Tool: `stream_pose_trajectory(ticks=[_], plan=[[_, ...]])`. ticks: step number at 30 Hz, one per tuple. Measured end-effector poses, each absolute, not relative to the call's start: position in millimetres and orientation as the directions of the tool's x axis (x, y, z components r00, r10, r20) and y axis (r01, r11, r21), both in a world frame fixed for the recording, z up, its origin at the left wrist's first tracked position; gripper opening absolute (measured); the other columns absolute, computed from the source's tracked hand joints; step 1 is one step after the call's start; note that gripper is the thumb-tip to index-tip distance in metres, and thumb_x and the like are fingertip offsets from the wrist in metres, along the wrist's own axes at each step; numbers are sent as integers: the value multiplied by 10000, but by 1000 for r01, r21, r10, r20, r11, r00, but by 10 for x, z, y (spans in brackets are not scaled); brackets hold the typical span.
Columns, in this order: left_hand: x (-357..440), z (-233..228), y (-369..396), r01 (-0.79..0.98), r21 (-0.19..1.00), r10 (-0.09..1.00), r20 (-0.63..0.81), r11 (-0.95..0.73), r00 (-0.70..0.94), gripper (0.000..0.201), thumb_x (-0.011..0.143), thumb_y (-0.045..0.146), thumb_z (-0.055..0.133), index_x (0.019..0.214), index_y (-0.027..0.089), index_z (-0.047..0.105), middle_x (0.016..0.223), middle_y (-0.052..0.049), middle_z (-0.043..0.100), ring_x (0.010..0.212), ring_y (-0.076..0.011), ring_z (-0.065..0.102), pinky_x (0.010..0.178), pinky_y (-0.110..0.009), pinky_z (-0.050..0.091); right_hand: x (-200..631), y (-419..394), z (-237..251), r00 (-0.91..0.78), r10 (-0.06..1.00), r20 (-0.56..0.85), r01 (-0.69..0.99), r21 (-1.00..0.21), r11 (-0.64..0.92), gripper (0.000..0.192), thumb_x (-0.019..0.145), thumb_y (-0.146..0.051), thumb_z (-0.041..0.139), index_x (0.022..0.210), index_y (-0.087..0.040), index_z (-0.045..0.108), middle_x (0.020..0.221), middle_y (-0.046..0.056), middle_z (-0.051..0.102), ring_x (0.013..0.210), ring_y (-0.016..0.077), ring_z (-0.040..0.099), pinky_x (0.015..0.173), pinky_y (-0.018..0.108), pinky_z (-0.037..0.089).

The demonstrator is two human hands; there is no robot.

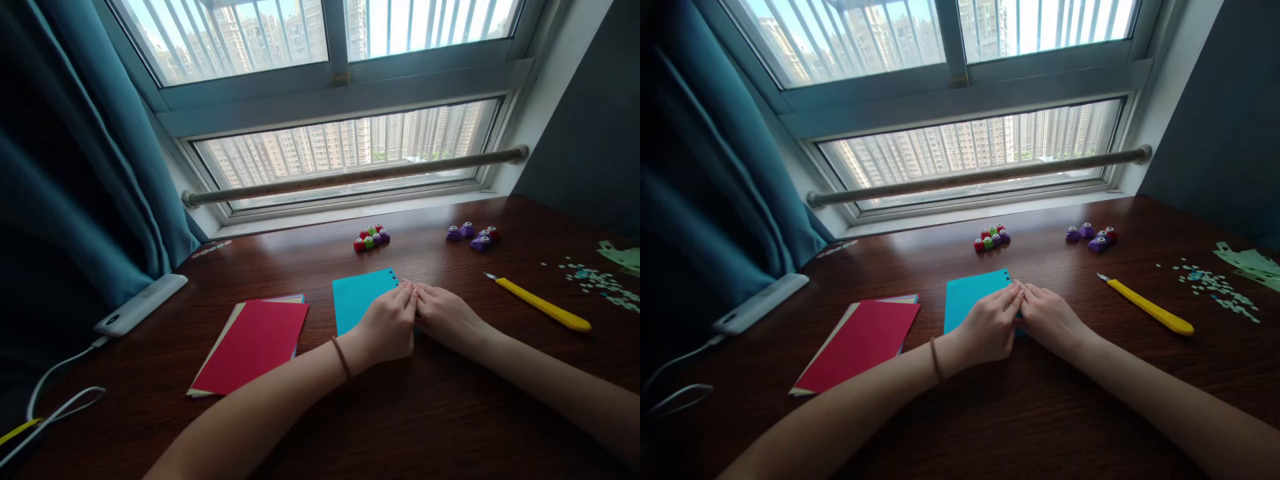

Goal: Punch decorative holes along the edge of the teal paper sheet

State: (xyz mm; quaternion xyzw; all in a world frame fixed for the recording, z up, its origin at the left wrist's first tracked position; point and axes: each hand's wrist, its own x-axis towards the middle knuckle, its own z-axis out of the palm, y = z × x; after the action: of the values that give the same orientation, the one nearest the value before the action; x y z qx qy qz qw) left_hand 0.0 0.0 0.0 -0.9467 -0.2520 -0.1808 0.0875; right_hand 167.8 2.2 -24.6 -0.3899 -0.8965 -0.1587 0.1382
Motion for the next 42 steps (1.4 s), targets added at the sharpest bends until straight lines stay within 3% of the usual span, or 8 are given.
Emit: stream_pose_trajectory(ticks=[8, 19, 25, 36, 42], plan=[[27, -34, 40, 483, -212, 382, 385, -849, 840, 526, 721, 178, 451, 1162, -104, 505, 1235, -257, 500, 1200, -308, 441, 1042, -335, 330, 1661, 32, -284, -686, 656, 316, 728, 275, 628, 400, 774, -36, 489, 1163, 45, 540, 1197, 257, 511, 1104, 298, 498, 904, 404, 455], [14, -45, 56, 473, -264, 364, 371, -841, 855, 529, 728, 198, 455, 1161, -101, 509, 1229, -254, 506, 1200, -305, 442, 1059, -325, 291, 1663, 51, -328, -704, 625, 336, 709, 304, 636, 392, 742, -10, 508, 1125, 48, 565, 1146, 252, 549, 1092, 310, 510, 923, 420, 445], [21, -41, 43, 475, -252, 383, 337, -843, 860, 541, 743, 199, 441, 1186, -108, 473, 1261, -262, 474, 1226, -305, 411, 1056, -352, 305, 1664, 57, -336, -703, 609, 369, 709, 296, 640, 367, 749, -18, 517, 1104, 56, 571, 1119, 260, 560, 1064, 314, 530, 897, 418, 466], [36, -147, 67, 510, -134, 425, 400, -850, 812, 525, 734, 160, 418, 1205, -67, 467, 1263, -221, 491, 1238, -266, 403, 1048, -354, 338, 1650, 55, -320, -705, 621, 342, 707, 280, 649, 371, 747, -22, 506, 1103, 55, 576, 1096, 251, 574, 1054, 314, 533, 887, 418, 475], [31, -181, 29, 525, -169, 402, 465, -834, 789, 475, 827, 172, 377, 1216, -91, 448, 1267, -242, 476, 1250, -292, 375, 1059, -372, 316, 1654, 49, -302, -702, 594, 394, 705, 265, 658, 338, 750, -30, 520, 1076, 9, 599, 1084, 217, 587, 1035, 298, 538, 874, 409, 482]])
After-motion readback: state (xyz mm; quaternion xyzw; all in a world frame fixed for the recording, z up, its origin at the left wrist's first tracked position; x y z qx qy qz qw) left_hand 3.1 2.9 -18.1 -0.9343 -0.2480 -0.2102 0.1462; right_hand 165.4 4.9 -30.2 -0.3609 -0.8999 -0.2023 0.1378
